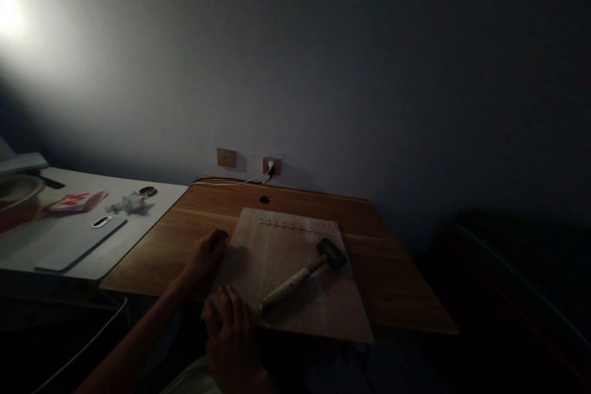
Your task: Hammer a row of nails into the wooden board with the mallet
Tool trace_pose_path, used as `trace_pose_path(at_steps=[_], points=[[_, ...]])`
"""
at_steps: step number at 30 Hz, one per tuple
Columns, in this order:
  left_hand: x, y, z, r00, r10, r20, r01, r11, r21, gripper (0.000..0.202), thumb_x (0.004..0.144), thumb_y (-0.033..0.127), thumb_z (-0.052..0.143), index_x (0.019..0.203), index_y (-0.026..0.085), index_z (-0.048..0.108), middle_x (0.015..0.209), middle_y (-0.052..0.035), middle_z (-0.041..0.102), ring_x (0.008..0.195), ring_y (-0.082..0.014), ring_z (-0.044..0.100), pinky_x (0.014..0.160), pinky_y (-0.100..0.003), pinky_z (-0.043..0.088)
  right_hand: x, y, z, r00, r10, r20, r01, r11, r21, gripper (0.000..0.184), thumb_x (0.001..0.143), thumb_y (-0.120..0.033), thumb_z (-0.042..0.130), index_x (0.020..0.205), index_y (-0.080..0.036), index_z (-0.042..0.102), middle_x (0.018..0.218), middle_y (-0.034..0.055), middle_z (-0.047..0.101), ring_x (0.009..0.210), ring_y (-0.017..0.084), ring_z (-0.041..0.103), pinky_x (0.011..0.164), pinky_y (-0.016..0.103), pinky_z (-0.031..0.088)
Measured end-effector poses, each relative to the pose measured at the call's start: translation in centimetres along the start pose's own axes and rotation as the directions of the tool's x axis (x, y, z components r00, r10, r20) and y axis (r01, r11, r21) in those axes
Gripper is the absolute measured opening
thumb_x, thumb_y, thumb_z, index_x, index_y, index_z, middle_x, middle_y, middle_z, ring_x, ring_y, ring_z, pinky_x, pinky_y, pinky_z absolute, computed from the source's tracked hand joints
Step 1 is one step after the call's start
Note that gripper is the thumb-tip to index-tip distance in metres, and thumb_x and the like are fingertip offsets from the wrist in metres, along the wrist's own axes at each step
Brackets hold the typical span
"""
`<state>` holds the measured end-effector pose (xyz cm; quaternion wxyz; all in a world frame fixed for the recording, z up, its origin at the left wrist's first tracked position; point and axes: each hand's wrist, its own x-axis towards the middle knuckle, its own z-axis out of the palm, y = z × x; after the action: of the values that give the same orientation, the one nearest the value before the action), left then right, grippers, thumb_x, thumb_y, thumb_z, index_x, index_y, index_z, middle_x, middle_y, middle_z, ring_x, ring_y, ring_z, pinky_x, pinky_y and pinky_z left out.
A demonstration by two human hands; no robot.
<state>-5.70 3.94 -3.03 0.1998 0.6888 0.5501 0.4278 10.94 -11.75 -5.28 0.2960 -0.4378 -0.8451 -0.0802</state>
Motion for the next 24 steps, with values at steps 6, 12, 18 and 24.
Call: trace_pose_path(at_steps=[6,12,18,24], points=[[-0.1,-0.3,0.1,1.0,0.026,0.0,-0.026,1.0,-0.015,0.022,0.089,0.032,0.053,0.101,0.021,0.067,0.082,-0.0034,0.074,0.072,-0.0178,0.069,0.068,-0.025,0.051,-0.1,-0.1,0.2,1.0,0.009,-0.014,-0.009,1.0,-0.01,0.048,0.094,-0.026,0.061,0.142,-0.024,0.055,0.146,0.0113,0.058,0.134,0.029,0.052,0.105,0.044,0.05],[-0.1,0.0,0.1,1.0,0.022,-0.003,-0.022,1.0,-0.01,0.021,0.09,0.034,0.052,0.098,0.021,0.067,0.082,-0.0039,0.073,0.072,-0.0185,0.069,0.067,-0.026,0.049,0.0,-0.2,0.3,1.0,0.014,-0.021,-0.014,1.0,-0.018,0.049,0.094,-0.024,0.061,0.142,-0.024,0.054,0.144,0.0119,0.06,0.132,0.029,0.054,0.103,0.043,0.052],[0.2,0.2,0.6,0.998,0.049,-0.029,-0.049,0.999,0.015,0.019,0.091,0.031,0.051,0.1,0.021,0.065,0.086,-0.0042,0.072,0.075,-0.0185,0.067,0.072,-0.028,0.052,0.6,-0.3,-2.0,0.996,0.038,0.077,-0.045,0.995,0.085,0.054,0.092,-0.029,0.065,0.145,-0.026,0.052,0.148,0.0084,0.057,0.134,0.028,0.053,0.106,0.045,0.051],[2.3,1.8,2.8,0.972,0.227,0.063,-0.231,0.971,0.059,0.025,0.093,0.025,0.051,0.113,0.02,0.064,0.114,-0.0102,0.069,0.108,-0.0235,0.065,0.097,-0.037,0.052,4.8,4.9,-5.8,0.995,0.095,0.042,-0.1,0.983,0.154,0.037,0.094,-0.019,0.059,0.131,-0.022,0.062,0.132,0.0077,0.066,0.125,0.022,0.057,0.108,0.038,0.049]])
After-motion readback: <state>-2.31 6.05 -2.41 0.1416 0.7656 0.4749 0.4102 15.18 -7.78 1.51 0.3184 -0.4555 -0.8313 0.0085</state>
